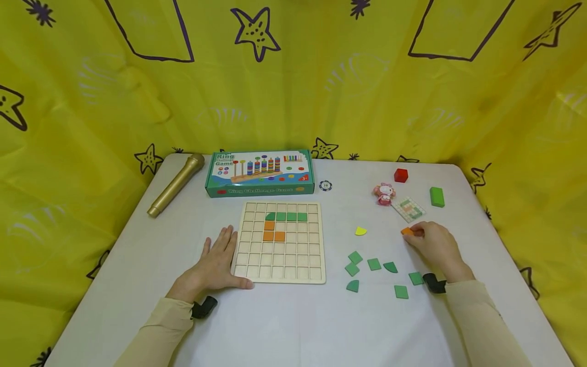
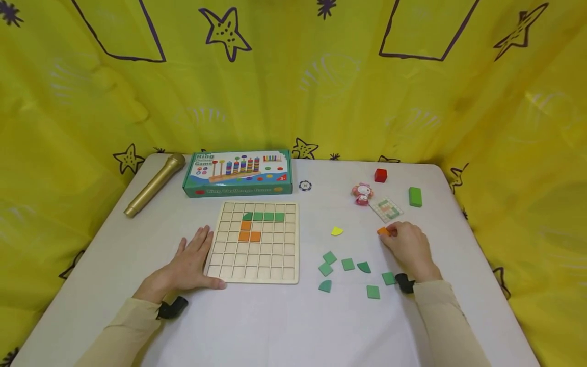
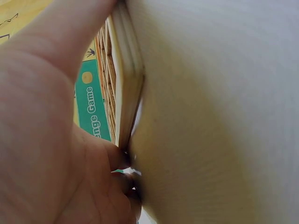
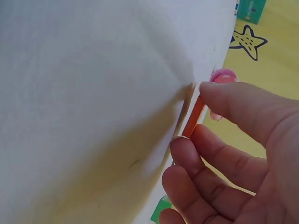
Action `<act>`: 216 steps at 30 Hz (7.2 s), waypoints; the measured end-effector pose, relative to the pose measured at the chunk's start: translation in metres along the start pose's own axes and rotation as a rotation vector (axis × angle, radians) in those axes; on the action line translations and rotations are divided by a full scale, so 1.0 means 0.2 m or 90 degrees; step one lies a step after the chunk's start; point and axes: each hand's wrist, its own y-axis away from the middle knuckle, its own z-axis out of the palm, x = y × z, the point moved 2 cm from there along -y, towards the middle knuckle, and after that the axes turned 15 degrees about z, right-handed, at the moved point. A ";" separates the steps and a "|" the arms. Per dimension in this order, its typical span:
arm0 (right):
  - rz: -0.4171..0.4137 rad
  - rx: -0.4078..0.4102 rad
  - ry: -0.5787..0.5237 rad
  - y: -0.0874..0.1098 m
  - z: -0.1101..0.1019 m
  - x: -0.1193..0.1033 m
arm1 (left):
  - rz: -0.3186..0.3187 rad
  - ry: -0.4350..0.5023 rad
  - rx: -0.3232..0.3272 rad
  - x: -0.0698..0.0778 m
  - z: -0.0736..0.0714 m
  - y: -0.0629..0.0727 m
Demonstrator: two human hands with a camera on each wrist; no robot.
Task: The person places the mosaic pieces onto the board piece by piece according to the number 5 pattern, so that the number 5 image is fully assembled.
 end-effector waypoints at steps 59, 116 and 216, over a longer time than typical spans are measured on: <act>-0.306 -0.134 -0.062 0.12 0.41 -0.94 | -0.007 0.011 -0.013 0.01 -0.02 0.00; -0.069 -0.015 -0.012 0.01 0.22 -0.45 | -0.008 0.008 -0.004 0.00 -0.01 -0.01; -0.332 -0.133 -0.026 0.10 0.23 -0.59 | -0.017 0.007 -0.014 0.00 0.00 -0.01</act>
